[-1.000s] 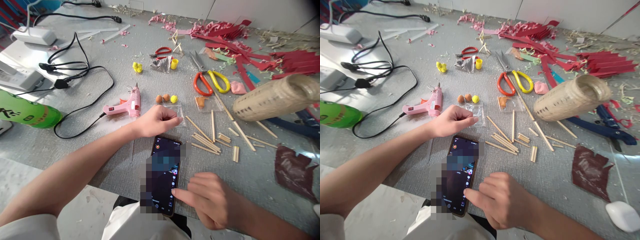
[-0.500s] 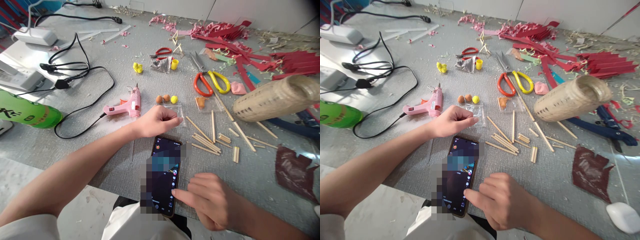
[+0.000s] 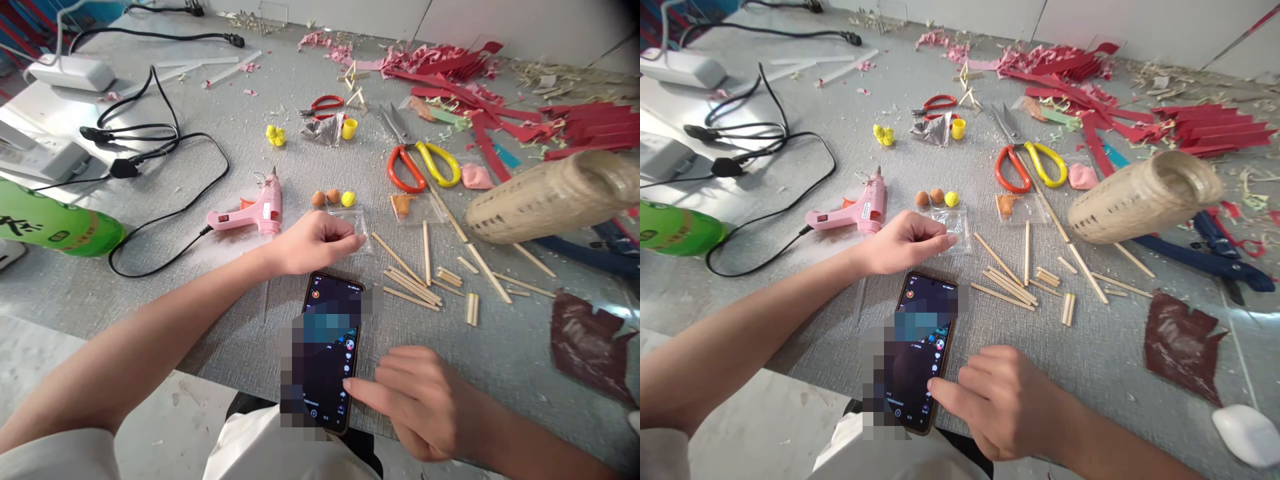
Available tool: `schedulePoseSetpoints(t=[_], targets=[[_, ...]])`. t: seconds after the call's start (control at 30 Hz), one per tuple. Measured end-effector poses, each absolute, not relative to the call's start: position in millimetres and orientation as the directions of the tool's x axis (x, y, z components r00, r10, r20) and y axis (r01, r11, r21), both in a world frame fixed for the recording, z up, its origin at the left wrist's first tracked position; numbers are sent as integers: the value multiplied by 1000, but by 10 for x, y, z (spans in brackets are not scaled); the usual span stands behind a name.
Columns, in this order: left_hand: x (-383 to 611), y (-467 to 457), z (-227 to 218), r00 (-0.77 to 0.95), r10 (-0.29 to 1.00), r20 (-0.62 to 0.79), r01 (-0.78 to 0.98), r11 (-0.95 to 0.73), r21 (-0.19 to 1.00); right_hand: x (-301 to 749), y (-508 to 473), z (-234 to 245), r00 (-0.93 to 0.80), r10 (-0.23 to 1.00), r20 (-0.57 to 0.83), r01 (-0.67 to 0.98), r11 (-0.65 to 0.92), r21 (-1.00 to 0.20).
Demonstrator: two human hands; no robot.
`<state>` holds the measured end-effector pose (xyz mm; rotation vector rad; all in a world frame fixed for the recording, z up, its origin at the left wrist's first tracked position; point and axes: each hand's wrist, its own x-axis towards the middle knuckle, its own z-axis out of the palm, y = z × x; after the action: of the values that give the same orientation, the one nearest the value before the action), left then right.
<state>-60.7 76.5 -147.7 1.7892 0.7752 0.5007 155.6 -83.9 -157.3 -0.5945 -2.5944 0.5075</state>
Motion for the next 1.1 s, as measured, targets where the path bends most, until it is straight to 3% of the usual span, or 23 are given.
schedulePoseSetpoints(t=[1.1], targets=[[-602, 759, -1470, 697, 716, -32, 270, -221, 937, 1555, -844, -1584, -811, 477, 337, 310, 841, -444]])
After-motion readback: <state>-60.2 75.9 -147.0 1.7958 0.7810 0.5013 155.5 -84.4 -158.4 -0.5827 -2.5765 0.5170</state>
